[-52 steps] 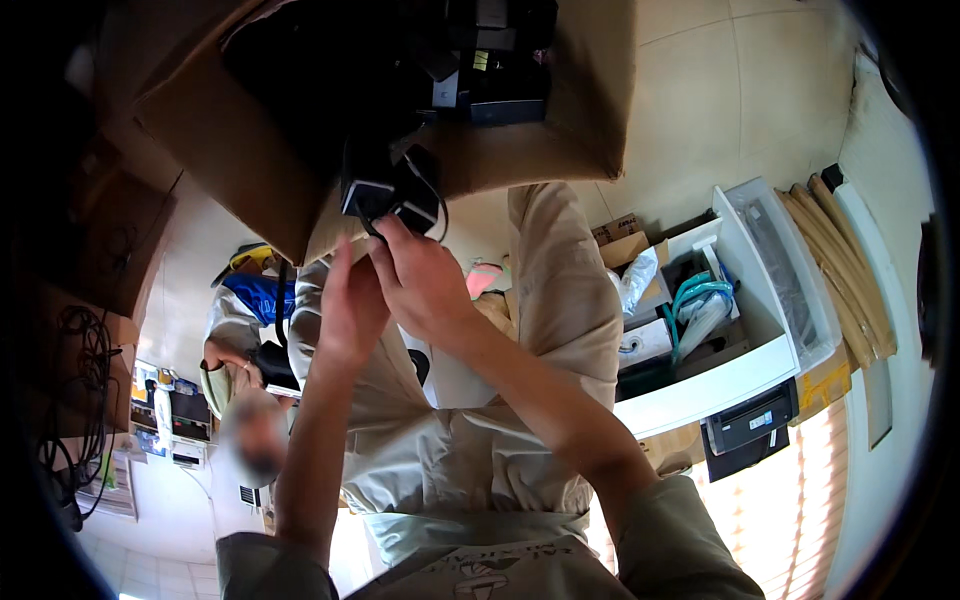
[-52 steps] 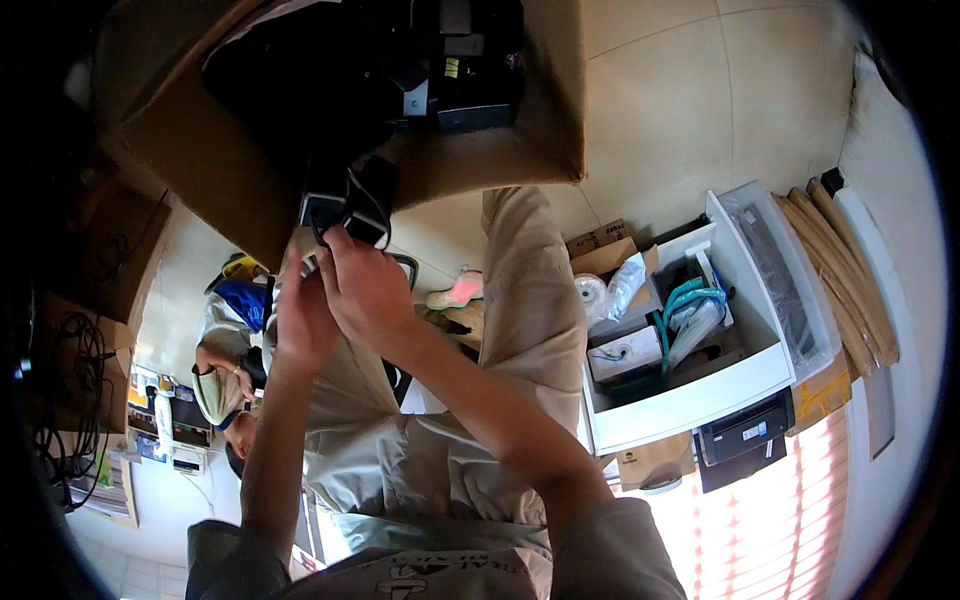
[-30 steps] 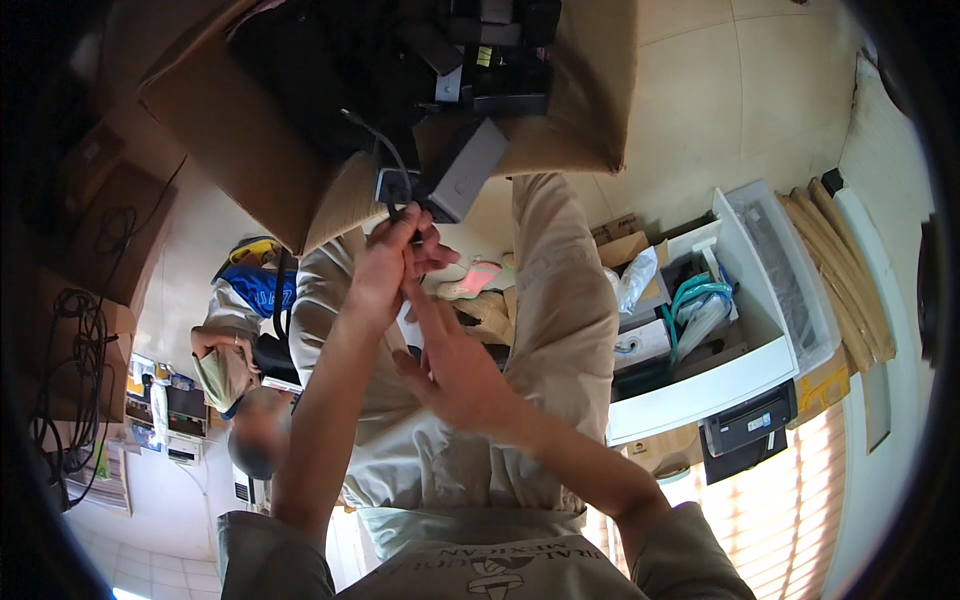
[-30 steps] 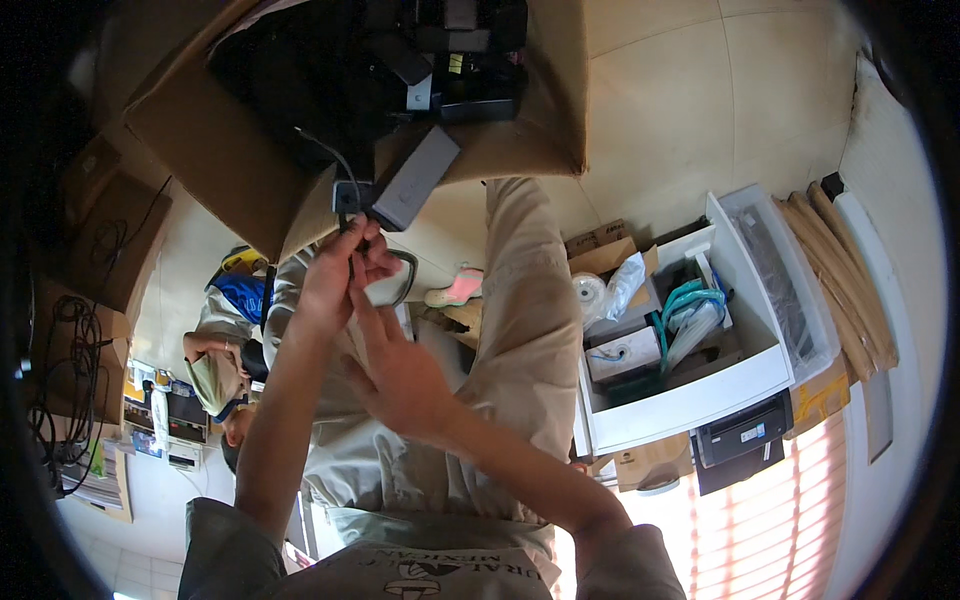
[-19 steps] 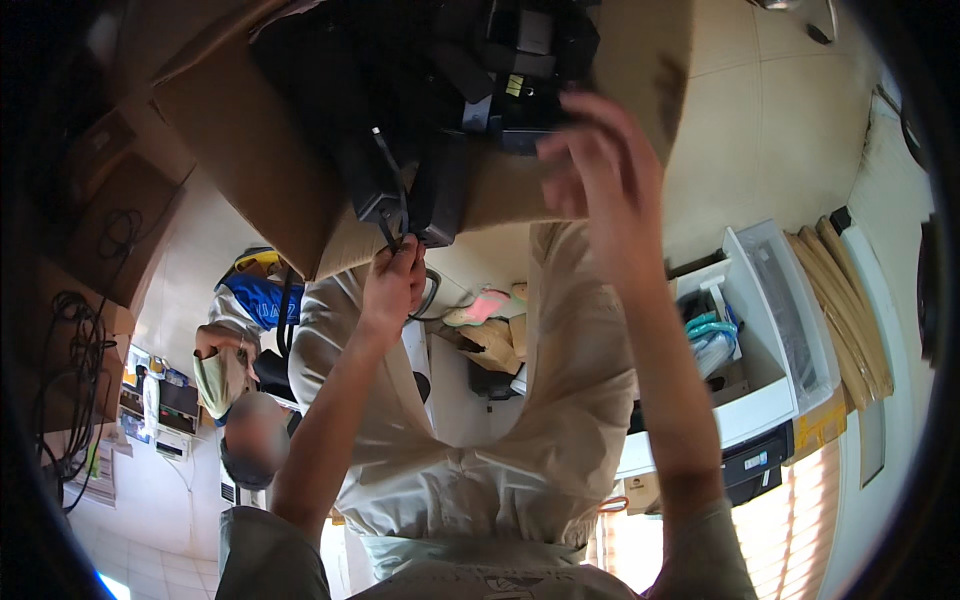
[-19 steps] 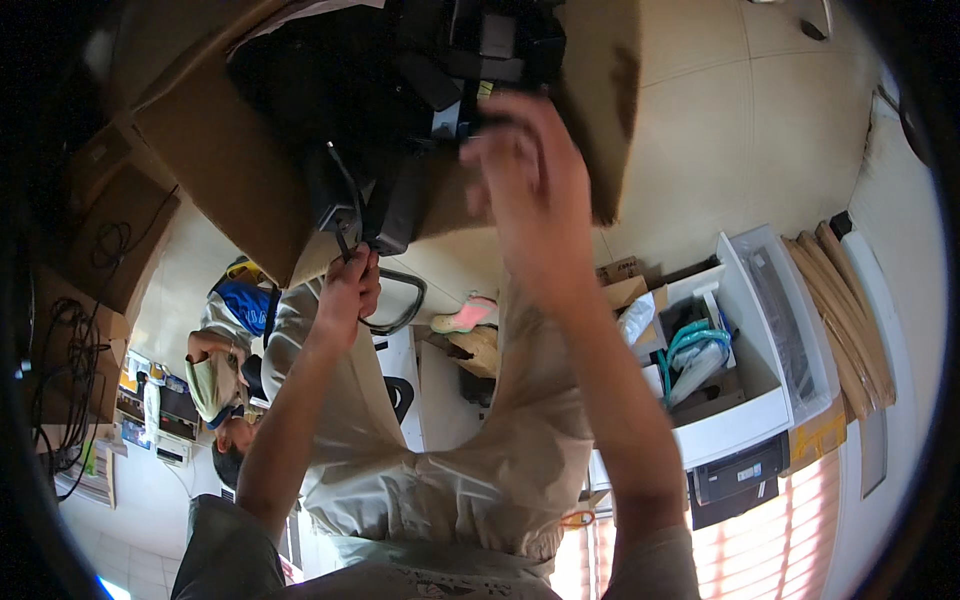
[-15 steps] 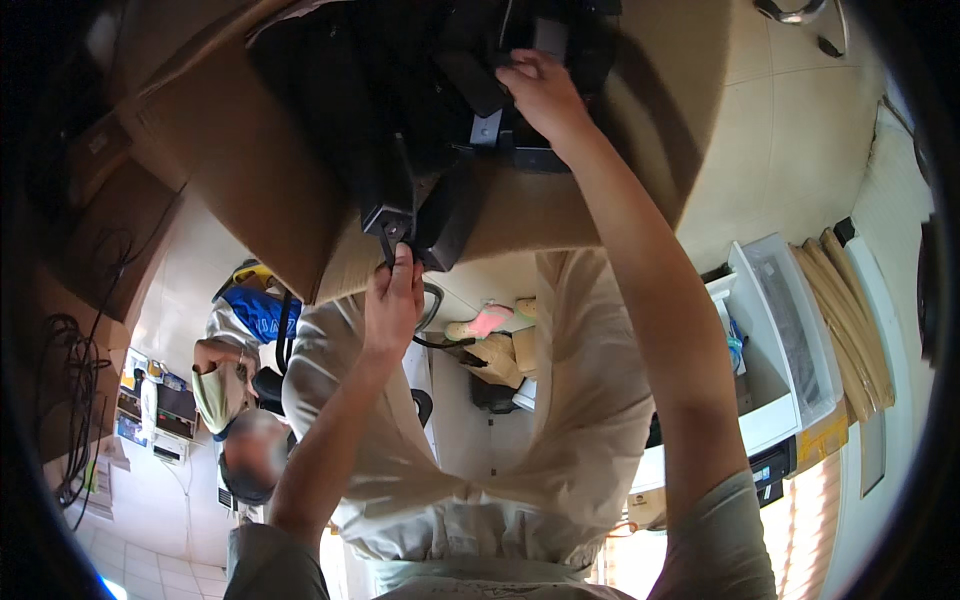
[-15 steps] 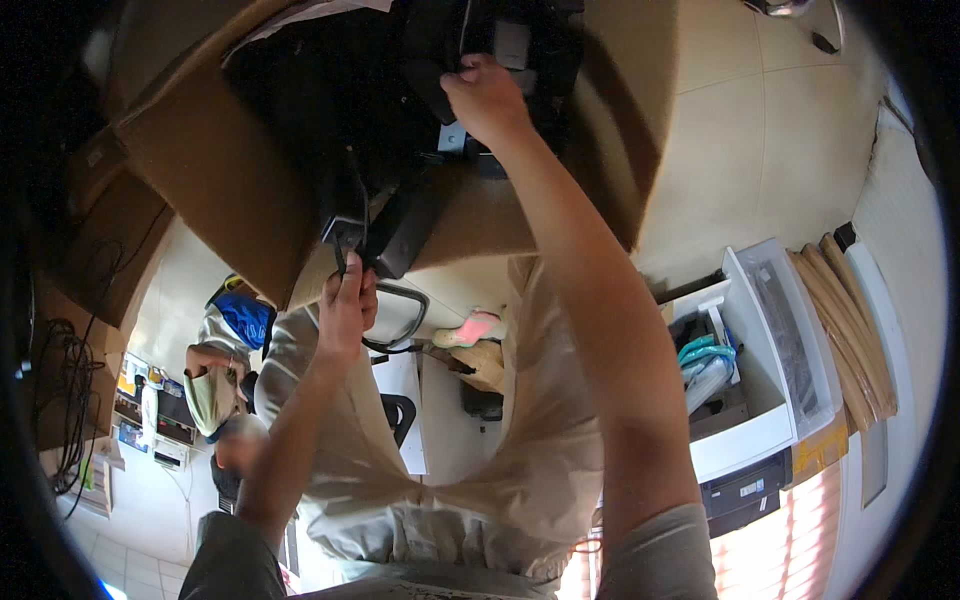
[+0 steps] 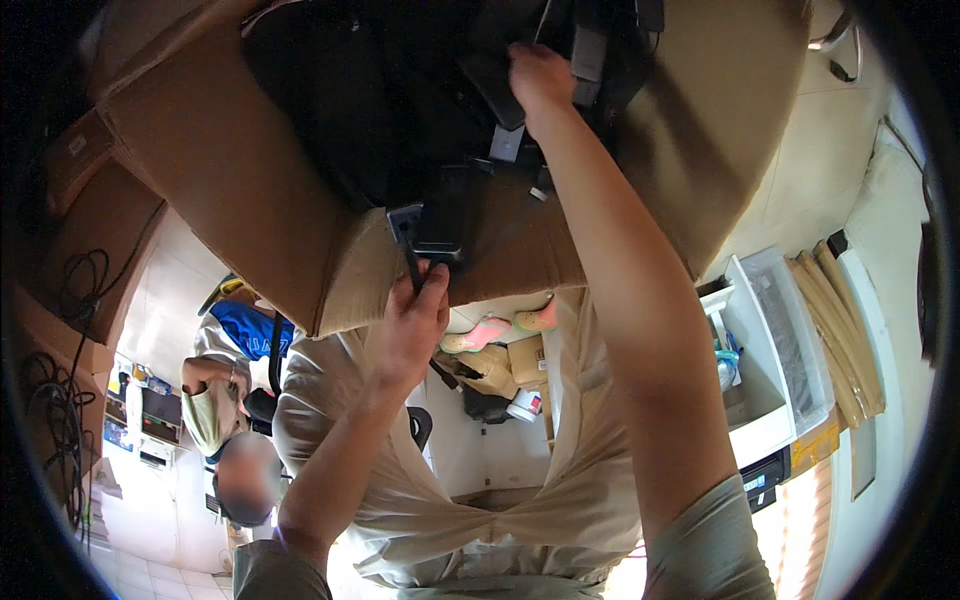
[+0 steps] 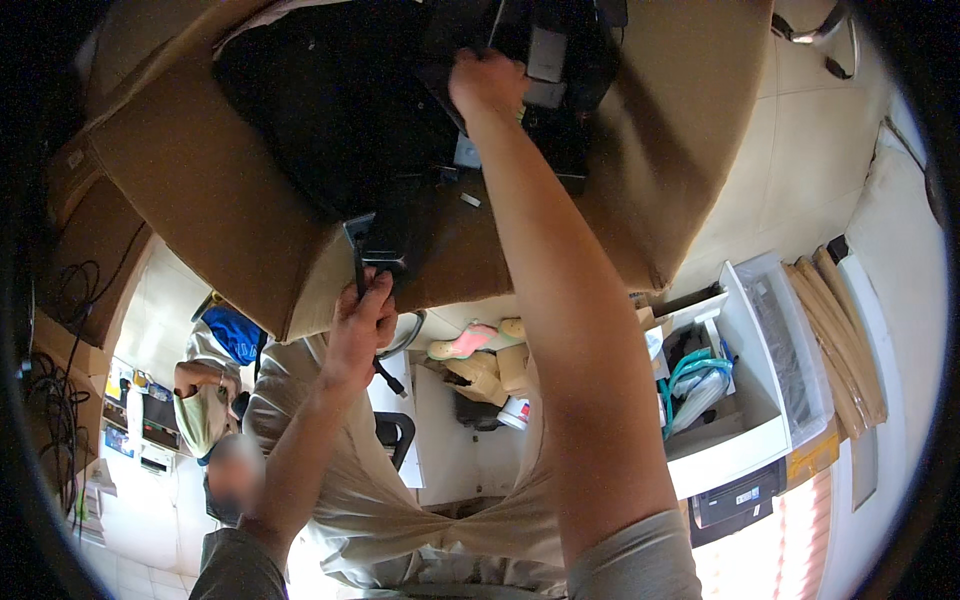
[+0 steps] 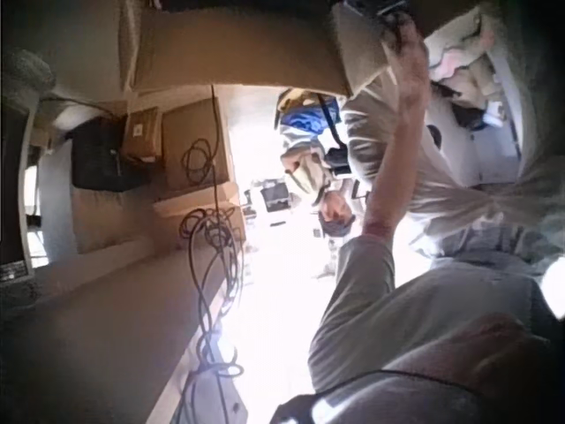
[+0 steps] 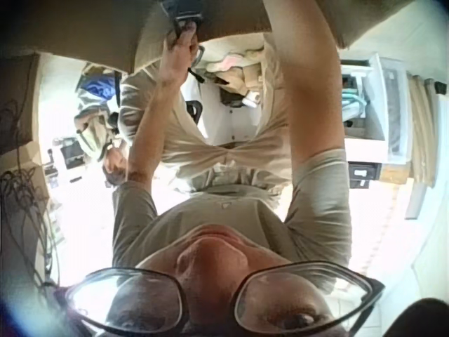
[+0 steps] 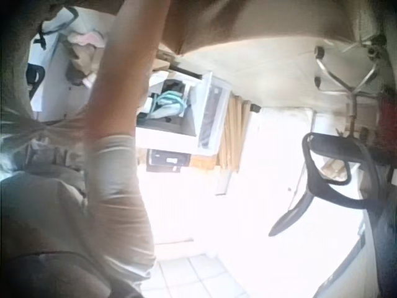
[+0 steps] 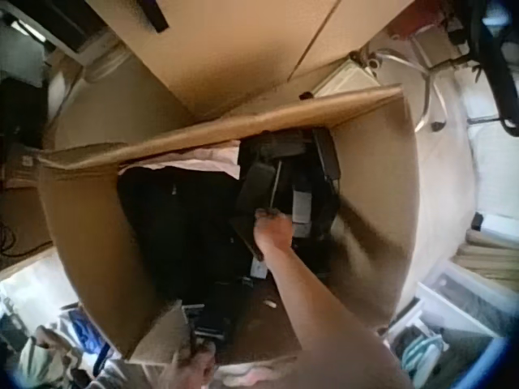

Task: The person removes black electronic devices and cables from a cardboard box and places them on a cluttered desk. They handle the items one by one, arranging them among other equipment and papers.

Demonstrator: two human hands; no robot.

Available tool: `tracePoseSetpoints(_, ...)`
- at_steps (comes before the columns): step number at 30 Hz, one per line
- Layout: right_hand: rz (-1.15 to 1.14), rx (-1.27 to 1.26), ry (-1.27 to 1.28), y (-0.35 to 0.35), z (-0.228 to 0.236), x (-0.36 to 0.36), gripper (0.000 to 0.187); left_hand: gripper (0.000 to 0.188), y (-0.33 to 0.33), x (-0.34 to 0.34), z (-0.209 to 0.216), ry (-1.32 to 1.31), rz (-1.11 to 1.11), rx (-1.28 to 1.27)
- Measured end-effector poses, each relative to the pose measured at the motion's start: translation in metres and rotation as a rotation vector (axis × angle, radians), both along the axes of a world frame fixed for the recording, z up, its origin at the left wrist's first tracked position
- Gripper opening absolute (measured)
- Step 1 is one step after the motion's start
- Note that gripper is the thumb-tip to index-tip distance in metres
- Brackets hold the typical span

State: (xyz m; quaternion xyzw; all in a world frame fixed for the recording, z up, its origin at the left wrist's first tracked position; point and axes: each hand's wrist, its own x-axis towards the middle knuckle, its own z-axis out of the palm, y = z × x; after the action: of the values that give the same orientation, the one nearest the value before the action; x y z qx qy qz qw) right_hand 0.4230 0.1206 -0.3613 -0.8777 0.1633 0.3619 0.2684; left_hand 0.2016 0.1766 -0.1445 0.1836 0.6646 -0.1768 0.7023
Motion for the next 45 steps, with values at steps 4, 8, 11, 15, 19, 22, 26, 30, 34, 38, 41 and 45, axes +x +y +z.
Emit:
tracePoseSetpoints(4, -0.204, 0.318, -0.164, -0.004, 0.063, 0.037, 0.033, 0.031, 0.016, -0.014, -0.012, -0.072, -0.615, 0.222)
tracePoseSetpoints(8, -0.245, 0.613, -0.115, 0.001, 0.08, 0.089, 0.027, 0.021, 0.021, -0.004, -0.016, -0.162, -0.659, 0.288)
tracePoseSetpoints(11, -0.252, 0.527, 0.052, 0.031, 0.063, 0.116, 0.03, 0.015, 0.025, -0.007, -0.026, -0.229, -0.533, 0.291)
tracePoseSetpoints(15, 0.293, 0.469, -0.09, 0.055, 0.064, 0.104, 0.048, 0.019, 0.029, 0.007, -0.029, -0.251, -0.335, 0.326)
tracePoseSetpoints(19, 0.53, 0.136, 0.103, 0.062, 0.104, 0.095, 0.056, 0.023, 0.041, 0.016, -0.025, -0.16, 0.158, 0.096)
tracePoseSetpoints(22, 0.514, 0.261, -0.3, 0.011, 0.106, 0.048, 0.042, 0.026, 0.049, 0.01, -0.032, -0.193, 0.338, -0.05)
tracePoseSetpoints(26, 0.645, 0.209, -0.155, -0.002, 0.168, -0.015, 0.037, 0.017, 0.047, 0.015, -0.031, -0.123, 0.3, -0.197)
tracePoseSetpoints(30, 0.888, 0.466, -0.159, -0.004, 0.213, -0.056, 0.027, 0.031, 0.043, 0.044, -0.015, 0.034, 0.261, -0.282)
tracePoseSetpoints(34, 1.022, 0.577, -0.163, -0.015, 0.249, -0.09, 0.036, 0.05, 0.036, 0.031, -0.016, -0.115, 0.224, -0.358)
tracePoseSetpoints(38, 0.973, 0.665, -0.144, -0.029, 0.242, -0.106, 0.031, 0.038, 0.025, 0.026, -0.016, -0.052, 0.143, -0.499)
tracePoseSetpoints(41, 0.966, 0.68, -0.194, -0.035, 0.239, -0.115, 0.032, 0.032, 0.028, 0.042, -0.005, -0.056, 0.069, -0.469)
tracePoseSetpoints(45, 1.089, 0.685, -0.113, -0.042, 0.247, -0.116, 0.041, 0.032, 0.02, 0.032, -0.014, -0.065, 0.012, -0.421)
